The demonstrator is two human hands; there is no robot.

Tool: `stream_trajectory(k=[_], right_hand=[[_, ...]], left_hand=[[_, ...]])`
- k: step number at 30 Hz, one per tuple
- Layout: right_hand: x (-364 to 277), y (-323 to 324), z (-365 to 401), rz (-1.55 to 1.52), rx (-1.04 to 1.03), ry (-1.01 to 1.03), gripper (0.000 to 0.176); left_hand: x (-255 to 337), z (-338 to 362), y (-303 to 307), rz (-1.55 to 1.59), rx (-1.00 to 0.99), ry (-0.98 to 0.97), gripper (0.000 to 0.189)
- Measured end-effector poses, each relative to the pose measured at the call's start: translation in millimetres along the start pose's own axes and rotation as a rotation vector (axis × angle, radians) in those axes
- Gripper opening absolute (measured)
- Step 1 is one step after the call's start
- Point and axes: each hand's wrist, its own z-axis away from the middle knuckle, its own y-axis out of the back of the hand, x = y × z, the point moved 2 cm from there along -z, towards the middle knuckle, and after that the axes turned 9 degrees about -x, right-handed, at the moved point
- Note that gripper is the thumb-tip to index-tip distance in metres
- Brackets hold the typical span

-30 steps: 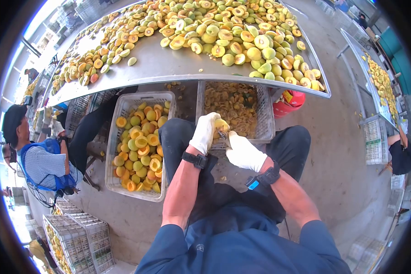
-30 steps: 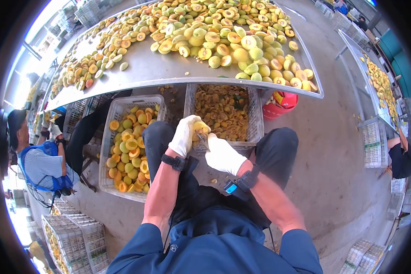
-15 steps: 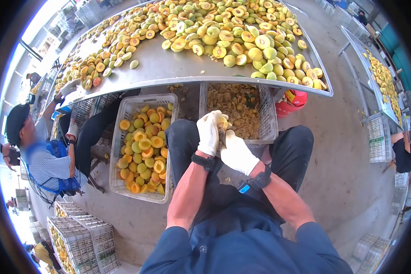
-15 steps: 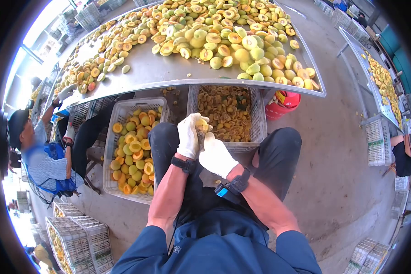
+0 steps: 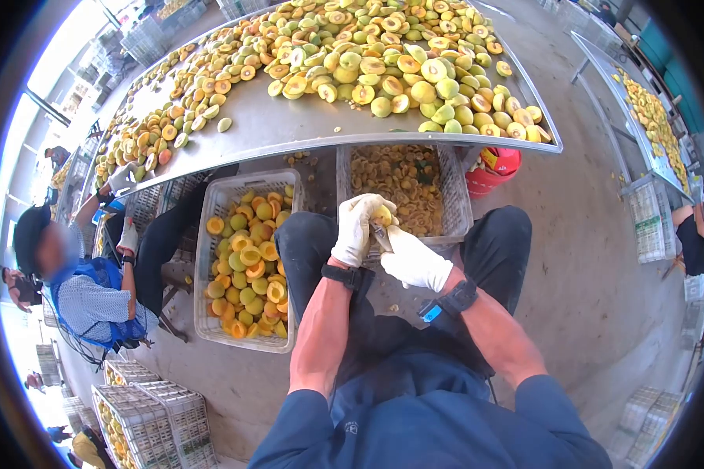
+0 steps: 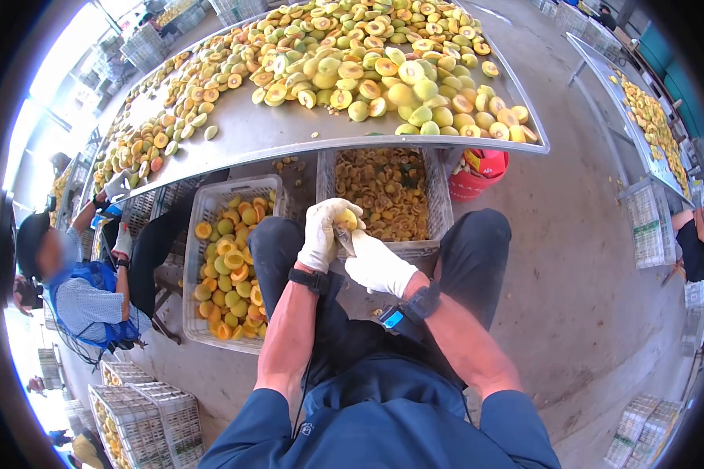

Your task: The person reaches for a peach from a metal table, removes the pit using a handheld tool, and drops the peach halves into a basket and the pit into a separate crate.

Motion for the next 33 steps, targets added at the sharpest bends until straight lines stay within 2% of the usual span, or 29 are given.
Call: stream_trajectory(k=[4,6,10,12,13,16,18,19,21,22,24,26,28,31,33], right_hand=[[-1,0,-1,-0.063,-0.010,0.022,0.027],[2,4,-2,-0.198,-0.177,-0.020,0.023],[1,14,3,-0.112,-0.159,-0.044,0.024],[5,15,2,0.074,-0.120,-0.048,0.025],[6,16,4,0.072,-0.120,-0.047,0.025],[11,18,9,-0.060,-0.156,-0.059,0.020],[13,18,10,-0.278,-0.231,-0.059,0.016],[13,18,10,-0.279,-0.229,-0.056,0.016],[13,14,11,-0.573,-0.315,-0.061,0.011],[14,13,11,-0.572,-0.314,-0.057,0.011],[14,7,11,-0.761,-0.426,-0.014,0.011],[13,2,12,-0.774,-0.392,-0.025,0.012],[15,4,8,-0.871,-0.328,-0.005,0.012],[17,10,7,-0.930,-0.343,0.004,0.009],[17,13,9,-0.949,-0.322,0.064,0.010]], left_hand=[[3,6,-6,-0.121,0.104,-0.118,0.031],[5,9,-9,-0.225,0.178,-0.210,0.030],[1,4,-8,-0.233,0.125,-0.208,0.029],[-4,0,-7,-0.060,-0.019,-0.005,0.029],[-6,-1,-8,-0.021,0.005,0.043,0.028],[-7,-4,-9,-0.052,-0.039,0.090,0.028],[-9,-5,-8,-0.033,-0.039,0.102,0.026],[-10,-5,-8,-0.037,-0.057,0.105,0.029],[-10,-4,-10,-0.043,-0.077,0.107,0.032],[-8,-2,-12,-0.003,-0.095,0.079,0.037],[-6,-3,-12,0.033,-0.114,0.051,0.041],[-7,-3,-11,-0.008,-0.114,0.074,0.046],[-5,-3,-18,0.067,-0.075,0.125,0.045],[-4,-9,-16,0.201,0.026,0.252,0.044],[-11,-17,-3,0.431,0.258,0.274,0.043]])
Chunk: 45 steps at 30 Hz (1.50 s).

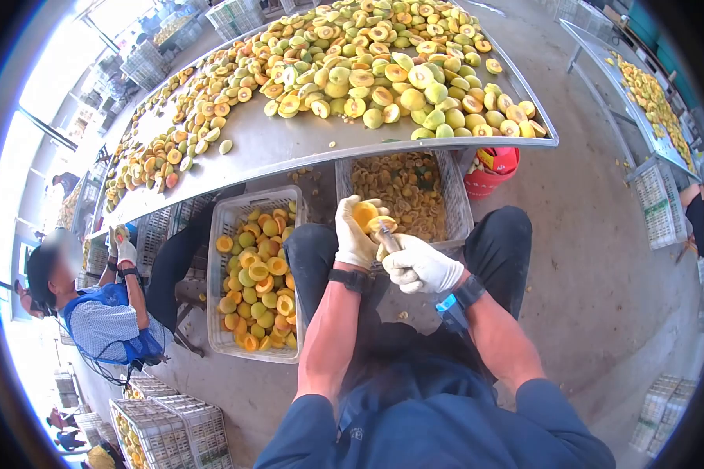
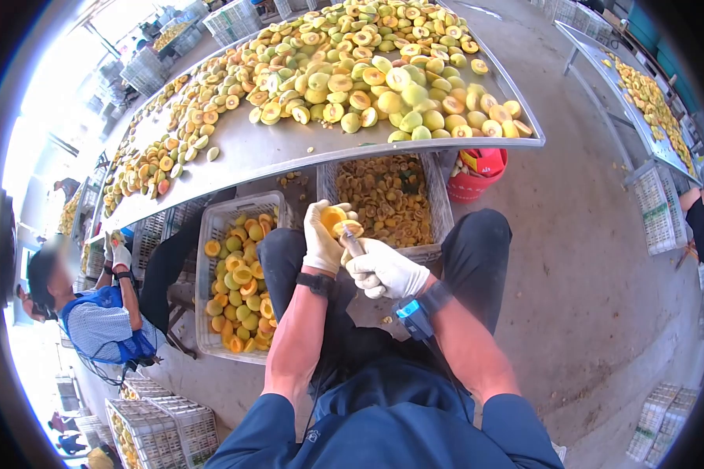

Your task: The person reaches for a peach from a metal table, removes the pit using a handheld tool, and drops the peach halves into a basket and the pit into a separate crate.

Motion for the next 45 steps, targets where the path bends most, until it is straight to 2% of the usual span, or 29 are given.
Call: stream_trajectory(k=[1,2,3,5,6,7,9,11,13,15,16,17,18,19,21,23,24,25,26,27,29,31,32,35,37,39,43,45], right_hand=[[-3,0,2,-0.009,-0.009,0.059,0.014],[-10,3,1,0.015,0.038,0.091,0.022],[-19,6,3,0.071,0.076,0.112,0.027],[-41,2,7,0.297,0.253,0.170,0.034],[-52,0,9,0.521,0.402,0.121,0.048],[-55,9,6,0.691,0.493,0.184,0.051],[-61,23,5,0.676,0.511,0.200,0.052],[-67,36,7,0.623,0.491,0.178,0.043],[-74,36,5,0.674,0.547,0.139,0.041],[-77,39,-2,0.713,0.516,0.127,0.039],[-81,35,-1,0.861,0.512,0.049,0.039],[-83,34,-1,1.005,0.510,-0.028,0.039],[-81,47,-6,1.186,0.493,0.004,0.040],[-77,61,-8,1.182,0.486,0.009,0.040],[-72,78,-11,1.508,0.450,0.106,0.043],[-70,78,-10,1.580,0.452,0.152,0.042],[-69,77,-10,1.623,0.446,0.069,0.039],[-68,76,-10,1.664,0.442,-0.018,0.037],[-67,75,-11,1.687,0.427,0.008,0.034],[-67,72,-11,1.680,0.397,0.010,0.030],[-65,72,-10,1.778,0.394,-0.003,0.026],[-60,69,-15,1.873,0.407,-0.098,0.024],[-60,63,-16,1.867,0.387,-0.118,0.025],[-57,59,-27,1.835,0.353,-0.231,0.026],[-58,54,-32,1.813,0.354,-0.287,0.027],[-56,59,-34,1.802,0.345,-0.309,0.027],[-59,56,-30,1.791,0.348,-0.239,0.025],[-59,61,-28,1.766,0.372,-0.250,0.025]], left_hand=[[0,-10,13,0.118,0.080,0.002,0.043],[-1,-21,24,0.059,0.085,-0.010,0.044],[1,-19,26,0.019,-0.007,-0.041,0.043],[0,-25,33,-0.010,-0.077,-0.051,0.041],[-1,-22,24,-0.138,0.093,-0.122,0.037],[0,-19,21,-0.172,0.059,-0.171,0.035],[7,-7,4,-0.259,0.039,-0.310,0.036],[26,5,-13,-0.363,0.004,-0.408,0.041],[56,29,-35,-0.485,0.018,-0.468,0.043],[94,61,-49,-0.654,0.025,-0.474,0.039],[112,71,-45,-0.747,-0.001,-0.544,0.036],[128,78,-33,-0.905,0.057,-0.507,0.037],[142,82,-15,-0.999,0.090,-0.473,0.036],[155,81,4,-1.366,0.274,-0.578,0.033],[178,81,42,-1.676,0.510,-0.535,0.038],[200,81,80,-1.758,0.682,-0.475,0.047],[208,82,93,-1.802,0.788,-0.476,0.050],[220,82,106,-1.865,0.912,-0.326,0.060],[228,79,121,-1.846,1.082,-0.257,0.063],[230,77,134,-1.821,1.232,-0.292,0.058],[238,55,149,-1.949,1.096,-0.359,0.050],[234,36,119,-1.950,0.870,-0.378,0.039],[228,25,104,-1.935,0.776,-0.531,0.029],[225,-26,56,-1.982,0.592,-0.454,0.024],[232,-76,50,-1.887,0.515,-0.398,0.029],[241,-115,36,-1.911,0.560,-0.504,0.031],[266,-173,26,-2.020,0.610,-0.538,0.036],[273,-194,14,-2.044,0.715,-0.609,0.042]])
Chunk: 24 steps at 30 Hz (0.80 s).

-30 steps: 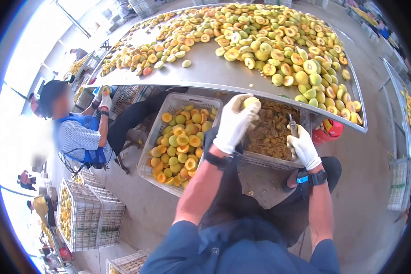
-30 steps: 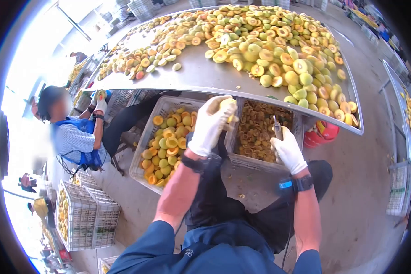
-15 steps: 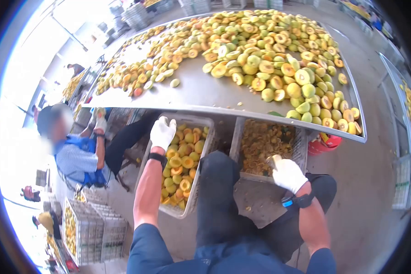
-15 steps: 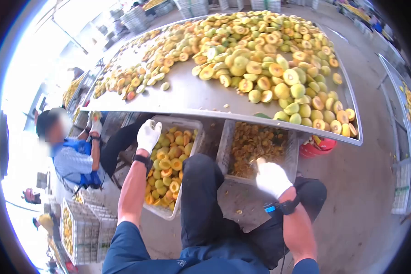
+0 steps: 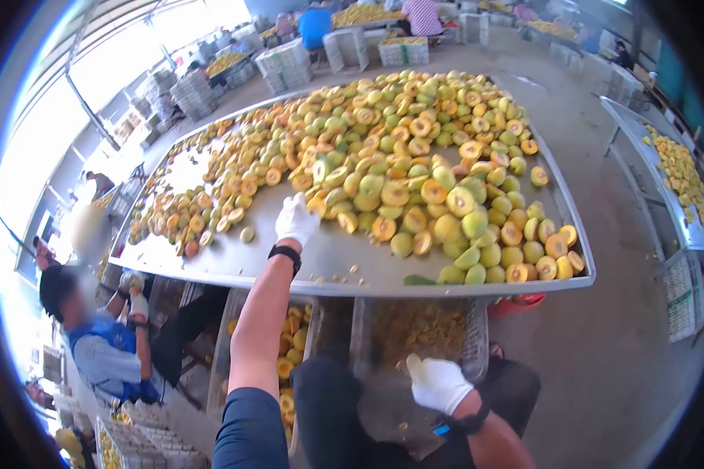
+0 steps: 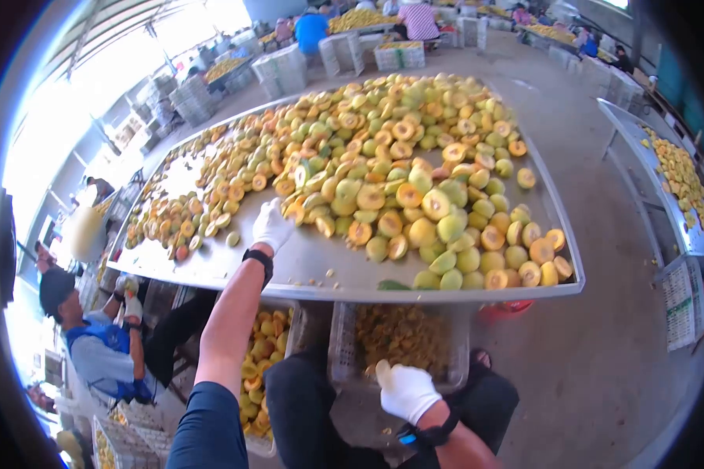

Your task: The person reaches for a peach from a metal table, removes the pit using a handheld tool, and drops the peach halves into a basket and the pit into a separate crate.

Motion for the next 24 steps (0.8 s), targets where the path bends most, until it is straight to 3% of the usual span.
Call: stream_trajectory(k=[4,5,6,8,12,15,18,21,23,24], right_hand=[[8,5,6,-0.013,0.016,-0.026,0.027],[10,5,6,-0.014,0.028,-0.035,0.027],[11,4,6,-0.006,0.035,-0.042,0.028],[11,3,6,-0.003,0.032,-0.051,0.028],[4,4,3,-0.021,0.013,-0.011,0.029],[-2,7,3,-0.007,-0.023,-0.002,0.029],[-5,8,4,-0.010,-0.050,-0.013,0.030],[7,-5,-4,-0.022,0.029,-0.020,0.024],[6,0,2,-0.029,0.017,-0.049,0.025],[5,6,5,-0.032,0.007,-0.067,0.027]], left_hand=[[-7,-41,-26,0.004,-0.122,0.051,0.054],[-10,-47,-33,-0.007,-0.238,0.062,0.055],[-10,-54,-37,0.008,-0.344,-0.012,0.045],[-18,-52,-46,-0.017,-0.313,0.010,0.033],[-21,-24,-41,-0.109,-0.315,0.021,0.034],[-39,-1,-49,0.119,-0.395,0.019,0.037],[-17,22,-46,0.206,-0.709,-0.012,0.050],[17,47,-41,0.090,-0.742,-0.166,0.044],[35,72,-36,0.099,-0.452,-0.207,0.041],[46,85,-24,0.183,-0.435,-0.156,0.039]])
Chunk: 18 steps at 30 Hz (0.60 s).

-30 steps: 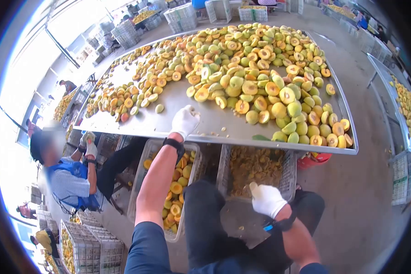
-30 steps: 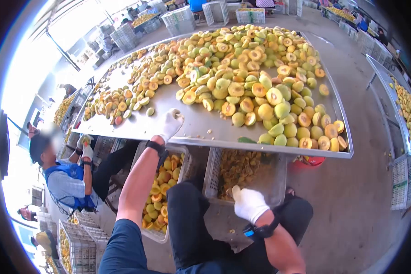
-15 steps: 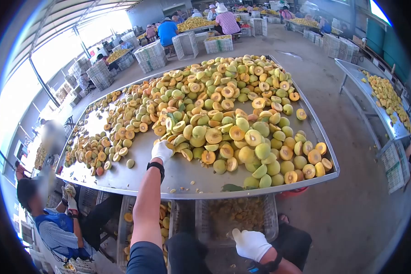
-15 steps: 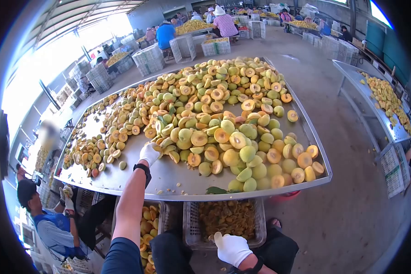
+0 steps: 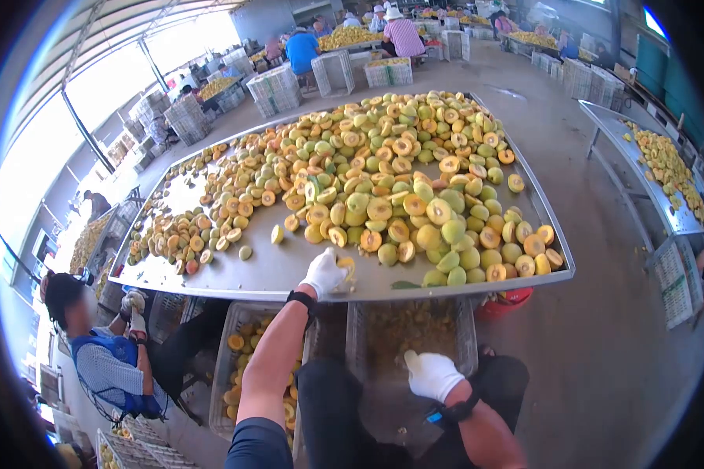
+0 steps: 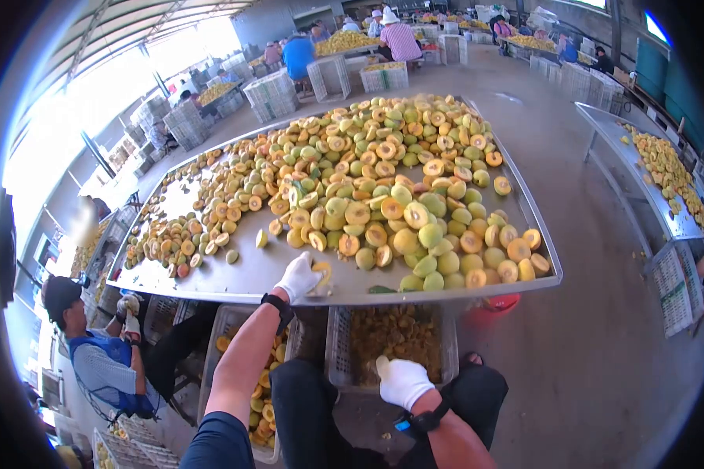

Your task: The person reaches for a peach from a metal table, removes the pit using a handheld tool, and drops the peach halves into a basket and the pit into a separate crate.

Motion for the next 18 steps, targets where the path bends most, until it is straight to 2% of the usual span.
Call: stream_trajectory(k=[1,3,4,6,7,9,10,12,13,14,17,18], right_hand=[[1,3,2,-0.005,0.024,0.000,0.027],[5,-3,7,-0.026,0.044,-0.008,0.026],[9,-4,6,-0.029,0.057,-0.007,0.025],[15,-11,8,-0.042,0.125,0.063,0.024],[18,-14,8,-0.088,0.169,0.123,0.023],[11,-11,13,-0.239,0.283,0.235,0.024],[3,-6,17,-0.328,0.351,0.274,0.026],[-18,6,30,-0.411,0.428,0.310,0.027],[-33,11,35,-0.454,0.486,0.350,0.027],[-47,10,46,-0.491,0.547,0.376,0.027],[-65,4,51,-0.376,0.492,0.334,0.023],[-71,3,51,-0.336,0.462,0.297,0.023]], left_hand=[[12,14,4,0.091,0.040,0.013,0.038],[20,41,4,0.296,0.149,-0.121,0.043],[26,54,7,0.491,0.093,-0.166,0.044],[47,99,27,0.908,-0.229,0.044,0.038],[48,116,28,0.918,-0.216,0.073,0.038],[52,145,24,1.283,-0.184,0.001,0.037],[59,160,22,1.297,-0.181,0.019,0.037],[73,183,13,1.648,-0.161,0.041,0.038],[74,190,2,1.727,-0.161,0.024,0.042],[66,195,-21,1.951,-0.307,-0.052,0.048],[62,199,-47,2.031,-0.436,-0.152,0.051],[66,200,-50,1.953,-0.305,-0.086,0.050]])
